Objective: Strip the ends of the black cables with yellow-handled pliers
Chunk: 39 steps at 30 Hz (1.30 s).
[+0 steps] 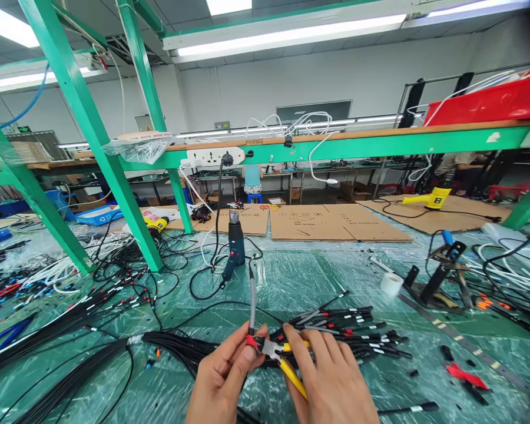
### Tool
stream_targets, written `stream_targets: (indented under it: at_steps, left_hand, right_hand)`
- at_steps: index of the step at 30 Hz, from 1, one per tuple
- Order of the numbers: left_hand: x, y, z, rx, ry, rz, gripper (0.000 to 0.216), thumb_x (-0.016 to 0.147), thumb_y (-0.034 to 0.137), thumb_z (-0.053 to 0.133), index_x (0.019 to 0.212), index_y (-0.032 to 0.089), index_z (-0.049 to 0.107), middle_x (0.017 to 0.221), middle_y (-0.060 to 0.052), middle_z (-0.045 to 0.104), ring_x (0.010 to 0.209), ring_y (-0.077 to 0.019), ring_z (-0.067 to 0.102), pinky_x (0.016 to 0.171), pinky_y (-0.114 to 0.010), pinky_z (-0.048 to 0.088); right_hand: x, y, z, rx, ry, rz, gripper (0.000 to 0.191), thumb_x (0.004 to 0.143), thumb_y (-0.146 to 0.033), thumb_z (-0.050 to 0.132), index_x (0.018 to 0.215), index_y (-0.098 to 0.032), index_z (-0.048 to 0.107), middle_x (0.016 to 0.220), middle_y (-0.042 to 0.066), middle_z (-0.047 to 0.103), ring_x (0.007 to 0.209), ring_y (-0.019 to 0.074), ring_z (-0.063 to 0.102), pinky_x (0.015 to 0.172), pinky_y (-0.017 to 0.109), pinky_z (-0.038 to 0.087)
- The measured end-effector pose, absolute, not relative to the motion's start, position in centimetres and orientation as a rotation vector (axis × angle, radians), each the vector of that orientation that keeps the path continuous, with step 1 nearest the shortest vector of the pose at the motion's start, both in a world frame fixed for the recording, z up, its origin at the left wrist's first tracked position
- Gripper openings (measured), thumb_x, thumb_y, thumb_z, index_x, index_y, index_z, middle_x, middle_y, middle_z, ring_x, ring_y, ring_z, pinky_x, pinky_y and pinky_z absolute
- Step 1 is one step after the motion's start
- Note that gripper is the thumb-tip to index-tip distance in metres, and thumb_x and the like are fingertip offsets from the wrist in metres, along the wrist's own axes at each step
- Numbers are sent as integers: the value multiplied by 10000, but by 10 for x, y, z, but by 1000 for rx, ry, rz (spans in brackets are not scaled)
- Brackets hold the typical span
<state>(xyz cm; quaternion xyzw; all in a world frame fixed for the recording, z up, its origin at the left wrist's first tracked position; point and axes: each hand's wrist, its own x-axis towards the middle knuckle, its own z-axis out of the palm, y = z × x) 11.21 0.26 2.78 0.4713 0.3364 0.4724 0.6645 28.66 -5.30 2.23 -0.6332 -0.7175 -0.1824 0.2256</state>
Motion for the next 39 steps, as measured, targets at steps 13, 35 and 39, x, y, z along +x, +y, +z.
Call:
stream_targets:
  at_steps: [13, 35, 39]
  left_hand:
    - [93, 15, 52, 1152, 771, 542, 456, 774, 450, 764, 1122, 155, 745, 993, -131, 791, 710, -212, 761, 611, -247, 574]
    - [91, 17, 59, 1220, 832, 516, 447, 767, 403, 777, 1137, 155, 744, 829, -86, 800, 702, -199, 749, 596, -226, 564]
    - [89, 20, 60, 1229, 816, 500, 384, 794, 378, 756, 1105, 152, 756, 825, -79, 799, 695, -193, 751, 590, -218, 566]
  right_hand:
    - [296, -54, 30, -1664, -2123, -497, 514, 745, -187, 669, 1250, -208, 575, 1015, 78, 642, 906, 290, 583, 802, 436, 434]
    - [286, -61, 28, -1733, -2041, -469, 491, 737, -185, 645, 1225, -197, 594, 1036, 96, 661, 901, 292, 625, 793, 439, 476]
    - [287, -60, 29, -1722, -2067, -479, 481, 747, -196, 645, 1224, -205, 586, 998, 79, 647, 866, 268, 609, 768, 419, 466]
